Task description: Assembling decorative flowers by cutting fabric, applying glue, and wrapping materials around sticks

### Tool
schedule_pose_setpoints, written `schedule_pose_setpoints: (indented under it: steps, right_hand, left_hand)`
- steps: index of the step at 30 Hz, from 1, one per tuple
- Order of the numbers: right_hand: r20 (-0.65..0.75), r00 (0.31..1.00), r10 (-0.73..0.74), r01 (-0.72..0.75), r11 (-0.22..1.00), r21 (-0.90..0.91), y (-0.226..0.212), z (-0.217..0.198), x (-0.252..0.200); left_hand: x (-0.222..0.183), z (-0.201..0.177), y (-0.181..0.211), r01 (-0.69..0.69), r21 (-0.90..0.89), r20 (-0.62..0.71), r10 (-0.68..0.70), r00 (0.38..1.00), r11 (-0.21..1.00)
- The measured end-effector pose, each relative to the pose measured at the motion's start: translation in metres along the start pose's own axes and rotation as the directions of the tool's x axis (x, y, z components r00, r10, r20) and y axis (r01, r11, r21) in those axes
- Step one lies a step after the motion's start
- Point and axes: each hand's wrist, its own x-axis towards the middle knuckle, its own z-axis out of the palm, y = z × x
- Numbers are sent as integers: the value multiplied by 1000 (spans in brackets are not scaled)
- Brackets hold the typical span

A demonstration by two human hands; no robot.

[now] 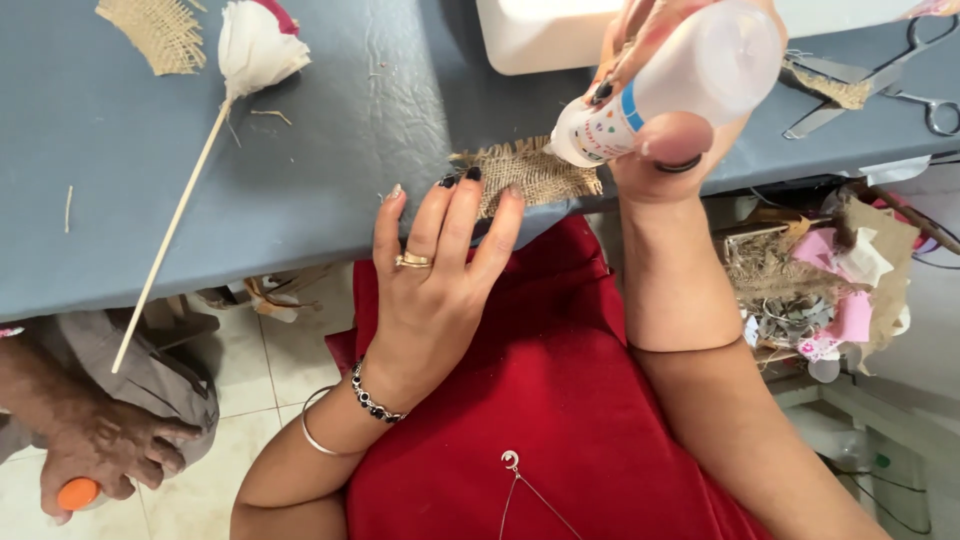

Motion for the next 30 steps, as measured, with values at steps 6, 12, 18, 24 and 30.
schedule_pose_setpoints:
  steps: [6,12,18,24,30]
  right_hand:
    - [-32,998,61,-62,997,-41,1,-38,0]
    - [-374,918,-127,-9,940,-342,-9,-72,3]
    - [-83,923,-375,349,910,-226,-38,-100,0]
    - [-79,960,-267,250,951,-181,-40,-18,0]
    - [-77,988,-135,124,983,-135,-40,70,1]
  left_hand:
    - [2,0,2,-5,-24,30,6,1000,1000]
    - [-5,5,4,10,-61,41,-7,999,998]
    - [-9,7,2,-2,-82,21,3,1000,997]
    - [-18,10,-1,-3,-280,-13,-1,1000,960]
    - [-25,1,-10,23,-451,-77,-64,995,892]
